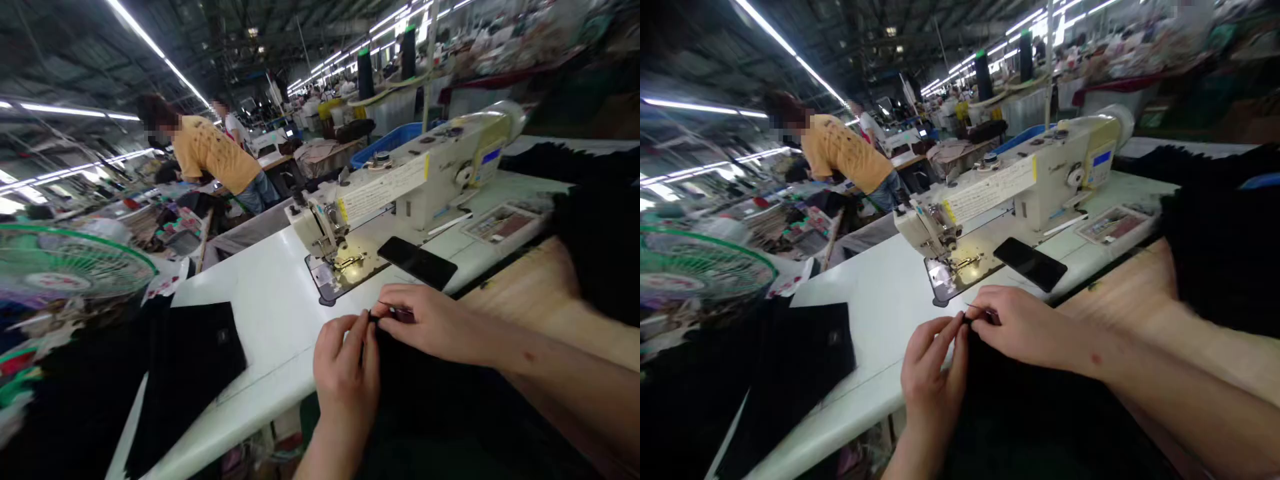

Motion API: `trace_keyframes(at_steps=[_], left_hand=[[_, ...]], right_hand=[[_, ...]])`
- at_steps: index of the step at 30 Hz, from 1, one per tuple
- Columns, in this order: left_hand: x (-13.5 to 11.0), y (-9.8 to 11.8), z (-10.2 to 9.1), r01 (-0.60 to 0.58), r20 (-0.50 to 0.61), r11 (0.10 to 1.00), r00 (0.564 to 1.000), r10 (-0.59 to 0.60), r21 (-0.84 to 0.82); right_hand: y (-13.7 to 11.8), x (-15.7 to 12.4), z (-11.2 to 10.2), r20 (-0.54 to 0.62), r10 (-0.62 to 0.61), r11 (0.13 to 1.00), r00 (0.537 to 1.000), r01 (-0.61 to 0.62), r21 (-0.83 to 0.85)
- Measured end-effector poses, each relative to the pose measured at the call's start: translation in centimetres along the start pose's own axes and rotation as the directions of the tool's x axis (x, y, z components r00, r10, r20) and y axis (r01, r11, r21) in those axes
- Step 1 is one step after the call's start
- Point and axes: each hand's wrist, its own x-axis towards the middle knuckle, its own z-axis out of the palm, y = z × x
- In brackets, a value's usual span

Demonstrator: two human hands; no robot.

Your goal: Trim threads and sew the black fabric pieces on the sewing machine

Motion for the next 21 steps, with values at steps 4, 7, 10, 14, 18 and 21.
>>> trace_keyframes(at_steps=[4, 7, 10, 14, 18, 21], left_hand=[[0.6, -0.1, 0.2, -0.059, 0.091, 0.996, 0.994, 0.053, 0.067], [1.0, -0.8, 0.2, -0.131, 0.169, 0.991, 0.978, 0.124, 0.031], [1.1, -1.6, 0.2, -0.204, 0.166, 0.979, 0.964, 0.206, -0.026], [0.9, -2.0, -0.4, -0.129, 0.074, 0.985, 0.988, 0.138, -0.119], [0.8, -2.2, -2.2, 0.201, 0.114, 0.935, 0.978, -0.175, -0.292], [0.5, -2.9, -3.5, 0.452, 0.178, 0.752, 0.890, -0.421, -0.481]], right_hand=[[0.2, -0.1, -0.1, 0.006, 0.014, 0.999, 1.000, -0.014, -0.034], [0.3, 0.0, -0.3, 0.032, 0.059, 0.997, 0.998, -0.057, -0.052], [0.3, 0.1, -0.4, 0.073, 0.119, 0.993, 0.990, -0.118, -0.027], [0.5, -0.1, -0.7, 0.121, 0.112, 0.993, 0.986, -0.108, -0.039], [1.1, -0.6, -1.6, 0.159, 0.011, 0.984, 0.987, 0.017, -0.175], [1.7, -0.6, -2.4, 0.201, -0.069, 0.975, 0.977, 0.109, -0.193]])
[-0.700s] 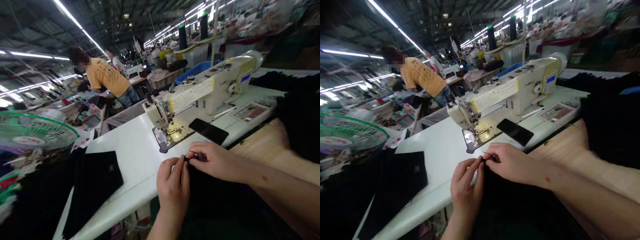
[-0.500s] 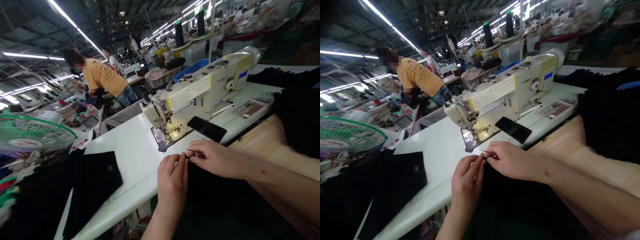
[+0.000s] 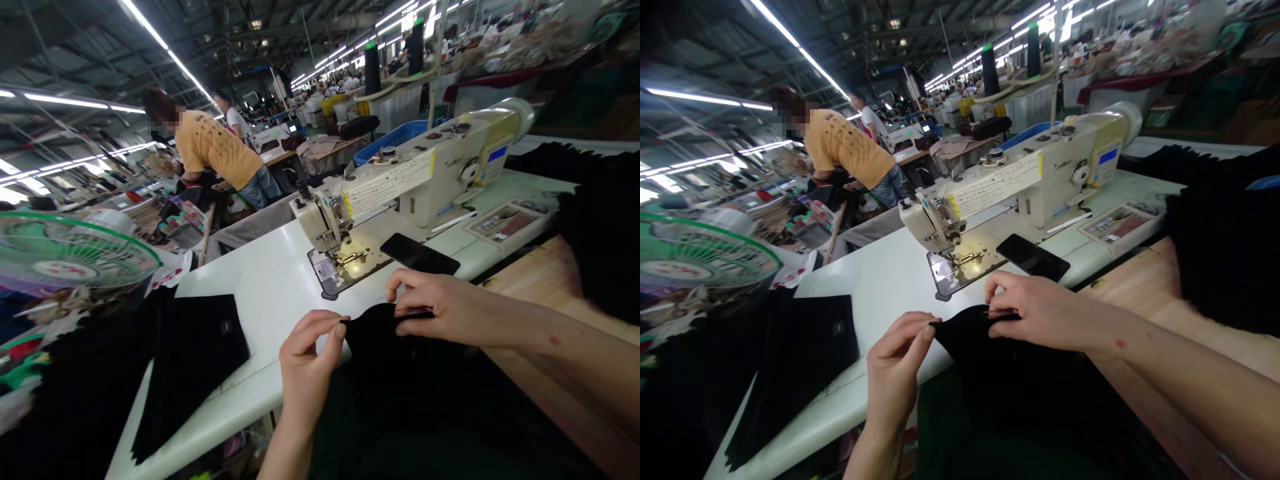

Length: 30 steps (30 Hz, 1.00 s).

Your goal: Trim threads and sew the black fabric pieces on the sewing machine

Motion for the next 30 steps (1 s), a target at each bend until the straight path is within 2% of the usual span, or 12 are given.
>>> trace_keyframes(at_steps=[2, 4, 6, 8, 12, 18, 22, 25, 28, 30], left_hand=[[-0.1, -0.4, -0.6, 0.123, -0.095, 0.971, 0.985, -0.145, -0.207], [-0.1, -0.7, -0.9, 0.203, -0.169, 0.905, 0.945, -0.282, -0.373], [-0.1, -0.8, -1.1, 0.253, -0.201, 0.852, 0.904, -0.377, -0.458], [-0.1, -0.7, -1.2, 0.271, -0.238, 0.833, 0.874, -0.423, -0.483], [-0.5, -0.1, -1.6, 0.290, -0.310, 0.830, 0.828, -0.467, -0.476], [-1.1, 0.4, -2.2, 0.319, -0.334, 0.819, 0.796, -0.504, -0.477], [-1.3, 0.2, -2.6, 0.342, -0.354, 0.808, 0.767, -0.535, -0.480], [-1.6, -0.1, -2.9, 0.346, -0.362, 0.804, 0.758, -0.543, -0.482], [-1.8, -0.6, -3.4, 0.377, -0.347, 0.793, 0.749, -0.565, -0.479], [-1.7, -0.9, -4.0, 0.422, -0.322, 0.826, 0.776, -0.542, -0.373]], right_hand=[[0.3, 0.1, -0.3, -0.040, -0.051, 0.998, 0.998, 0.052, 0.024], [0.5, 0.4, -0.5, -0.112, -0.064, 0.993, 0.992, 0.074, 0.088], [0.5, 0.7, -0.4, -0.152, -0.055, 0.981, 0.987, 0.082, 0.178], [0.5, 0.9, -0.1, -0.169, -0.051, 0.962, 0.984, 0.094, 0.256], [0.3, 1.1, 0.4, -0.173, -0.014, 0.937, 0.985, 0.074, 0.342], [0.2, 1.8, 1.1, -0.223, 0.086, 0.920, 0.971, 0.008, 0.392], [0.1, 2.4, 1.3, -0.126, 0.145, 0.879, 0.981, -0.069, 0.472], [-0.1, 2.8, 1.2, -0.068, 0.143, 0.876, 0.987, -0.095, 0.474], [-0.6, 3.0, 1.0, -0.115, 0.122, 0.897, 0.986, -0.060, 0.439], [-1.0, 3.0, 1.0, -0.146, 0.115, 0.917, 0.983, -0.049, 0.395]])
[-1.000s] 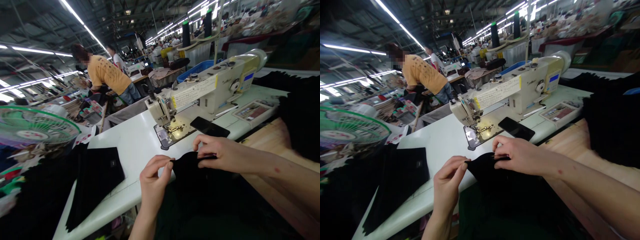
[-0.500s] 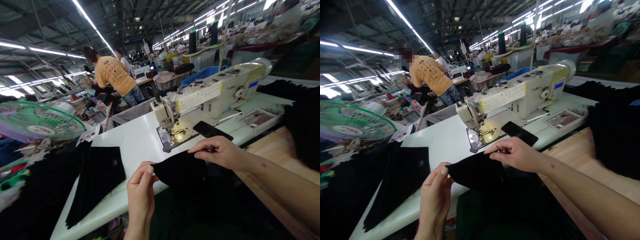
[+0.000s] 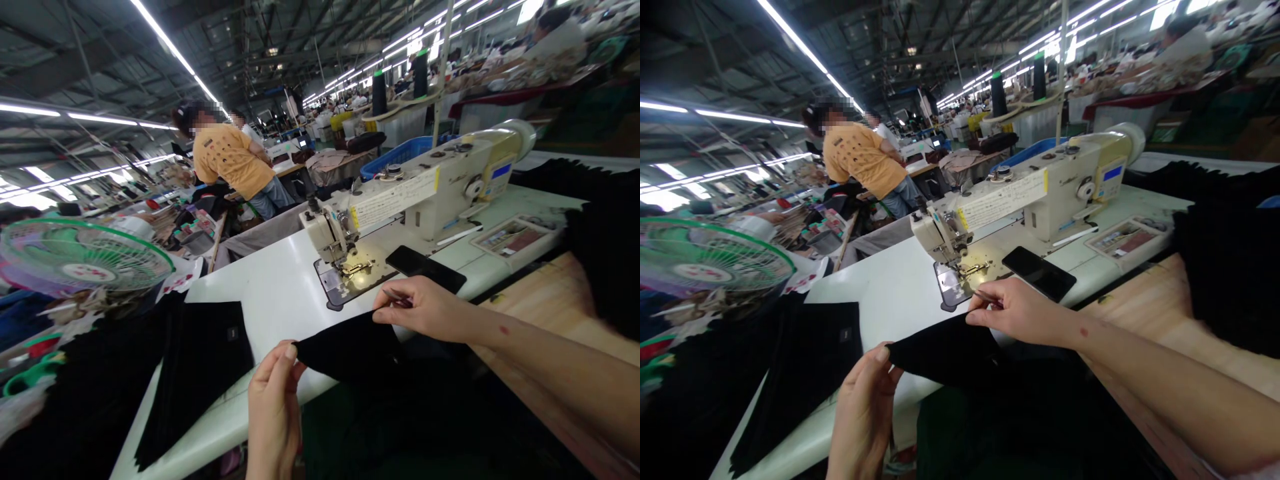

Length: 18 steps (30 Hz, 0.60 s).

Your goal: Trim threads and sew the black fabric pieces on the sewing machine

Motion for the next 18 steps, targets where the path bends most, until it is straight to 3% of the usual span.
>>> trace_keyframes(at_steps=[2, 3, 5, 6, 8, 10, 11, 14, 18], left_hand=[[0.5, 0.3, -0.3, -0.169, 0.047, 0.947, 0.986, 0.163, 0.273], [0.6, 0.5, -0.3, -0.299, 0.079, 0.854, 0.952, 0.295, 0.425], [0.7, 1.2, 0.4, -0.536, 0.216, 0.581, 0.820, 0.530, 0.612], [0.6, 1.5, 1.1, -0.630, 0.320, 0.468, 0.748, 0.581, 0.620], [0.3, 2.1, 2.9, -0.772, 0.556, 0.368, 0.631, 0.541, 0.517], [0.0, 2.5, 4.7, -0.837, 0.728, 0.387, 0.535, 0.430, 0.387], [0.0, 2.6, 5.5, -0.843, 0.764, 0.406, 0.510, 0.395, 0.353], [0.7, 2.5, 6.6, -0.819, 0.753, 0.460, 0.533, 0.387, 0.343], [1.5, 2.0, 6.4, -0.727, 0.649, 0.569, 0.652, 0.394, 0.385]], right_hand=[[-0.2, -0.2, 0.3, -0.021, -0.030, 0.995, 0.999, 0.028, -0.094], [-0.3, -0.2, 0.4, -0.030, -0.059, 0.987, 0.998, 0.054, -0.154], [-0.4, -0.3, 0.8, -0.031, -0.122, 0.956, 0.992, 0.110, -0.270], [-0.5, -0.3, 1.0, -0.020, -0.143, 0.942, 0.990, 0.130, -0.310], [-0.6, -0.2, 1.1, 0.010, -0.155, 0.928, 0.988, 0.149, -0.343], [-0.7, 0.0, 1.1, 0.030, -0.153, 0.930, 0.988, 0.154, -0.334], [-0.7, 0.1, 1.0, 0.029, -0.145, 0.938, 0.989, 0.147, -0.313], [-0.3, 0.2, 0.8, -0.028, -0.057, 0.987, 0.998, 0.052, -0.153], [0.6, 0.0, 1.1, -0.031, 0.066, 0.994, 0.997, -0.064, 0.086]])
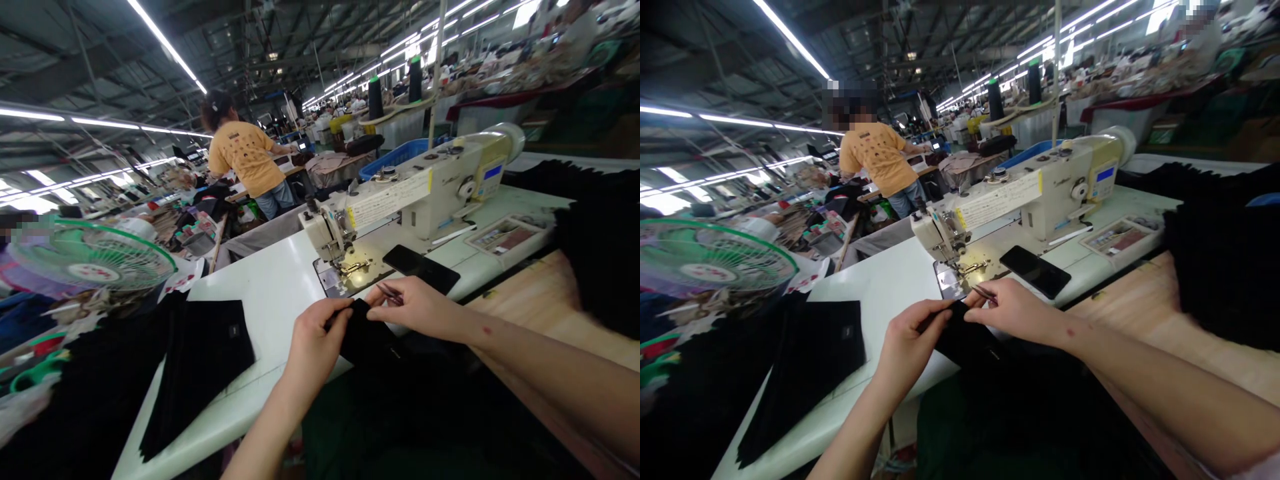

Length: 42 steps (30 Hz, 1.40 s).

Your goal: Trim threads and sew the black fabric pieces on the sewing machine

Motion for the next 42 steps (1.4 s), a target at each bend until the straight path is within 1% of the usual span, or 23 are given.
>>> trace_keyframes(at_steps=[3, 5, 6, 8, 9, 10, 11, 12, 13, 14, 15, 16, 17, 18, 20, 22, 27, 30, 38, 42], left_hand=[[-0.1, -0.1, -0.3, 0.117, -0.004, 0.990, 0.993, -0.118, -0.082], [0.3, -0.3, -0.5, 0.188, 0.020, 0.975, 0.982, -0.187, -0.117], [0.8, -0.6, -0.6, 0.227, 0.046, 0.966, 0.974, -0.223, -0.123], [2.0, -2.0, -0.6, 0.285, 0.113, 0.957, 0.954, -0.278, -0.054], [2.7, -2.9, -0.4, 0.298, 0.138, 0.954, 0.945, -0.297, 0.009], [3.6, -4.0, -0.1, 0.297, 0.146, 0.951, 0.940, -0.307, 0.082], [4.4, -5.2, 0.4, 0.287, 0.140, 0.946, 0.941, -0.307, 0.150], [5.1, -6.4, 0.9, 0.274, 0.125, 0.940, 0.945, -0.302, 0.201], [5.8, -7.5, 1.6, 0.264, 0.108, 0.936, 0.950, -0.294, 0.233], [6.4, -8.5, 2.2, 0.258, 0.091, 0.934, 0.953, -0.288, 0.248], [6.8, -9.3, 2.8, 0.254, 0.078, 0.931, 0.956, -0.283, 0.263], [7.1, -10.0, 3.4, 0.253, 0.070, 0.928, 0.957, -0.282, 0.275], [7.3, -10.6, 3.8, 0.255, 0.068, 0.925, 0.956, -0.284, 0.281], [7.5, -11.0, 4.1, 0.260, 0.069, 0.922, 0.955, -0.290, 0.286], [7.7, -11.5, 4.3, 0.270, 0.074, 0.917, 0.950, -0.303, 0.294], [7.9, -11.8, 4.3, 0.273, 0.084, 0.913, 0.947, -0.311, 0.304], [9.2, -12.6, 4.4, 0.279, 0.085, 0.898, 0.942, -0.325, 0.341], [9.7, -13.0, 4.6, 0.273, 0.071, 0.894, 0.946, -0.317, 0.355], [9.7, -13.8, 5.0, 0.296, 0.027, 0.874, 0.943, -0.331, 0.386], [9.8, -13.9, 5.0, 0.298, 0.027, 0.870, 0.942, -0.335, 0.394]], right_hand=[[0.5, 0.1, 0.8, -0.018, 0.050, 0.997, 0.999, -0.048, 0.062], [0.9, 0.6, 1.6, -0.024, 0.061, 0.992, 0.998, -0.058, 0.113], [1.3, 1.0, 1.9, -0.012, 0.064, 0.989, 0.998, -0.061, 0.134], [2.1, 2.1, 2.5, 0.011, 0.068, 0.988, 0.998, -0.069, 0.137], [2.7, 2.7, 2.8, 0.010, 0.068, 0.992, 0.998, -0.069, 0.101], [3.4, 3.3, 3.0, 0.002, 0.063, 0.998, 0.998, -0.063, 0.029], [4.1, 3.8, 3.1, -0.013, 0.047, 0.996, 0.999, -0.048, -0.080], [4.8, 4.3, 3.3, -0.022, 0.015, 0.975, 1.000, -0.020, -0.221], [5.5, 4.8, 3.3, -0.015, -0.028, 0.926, 0.999, 0.020, -0.377], [6.2, 5.1, 3.4, 0.008, -0.075, 0.852, 0.997, 0.069, -0.520], [6.8, 5.3, 3.4, 0.048, -0.122, 0.766, 0.991, 0.125, -0.631], [7.3, 5.5, 3.4, 0.095, -0.168, 0.685, 0.981, 0.186, -0.704], [7.8, 5.6, 3.3, 0.142, -0.212, 0.624, 0.967, 0.246, -0.742], [8.2, 5.7, 3.2, 0.183, -0.250, 0.583, 0.951, 0.299, -0.756], [8.6, 5.9, 3.0, 0.229, -0.310, 0.551, 0.923, 0.371, -0.748], [8.9, 6.2, 2.8, 0.243, -0.336, 0.550, 0.910, 0.399, -0.734], [9.2, 7.2, 2.3, 0.224, -0.328, 0.567, 0.918, 0.381, -0.730], [9.4, 7.4, 2.1, 0.223, -0.321, 0.580, 0.920, 0.377, -0.722], [9.6, 7.5, 2.3, 0.210, -0.282, 0.572, 0.936, 0.339, -0.747], [9.4, 7.5, 2.4, 0.208, -0.278, 0.566, 0.938, 0.335, -0.753]])
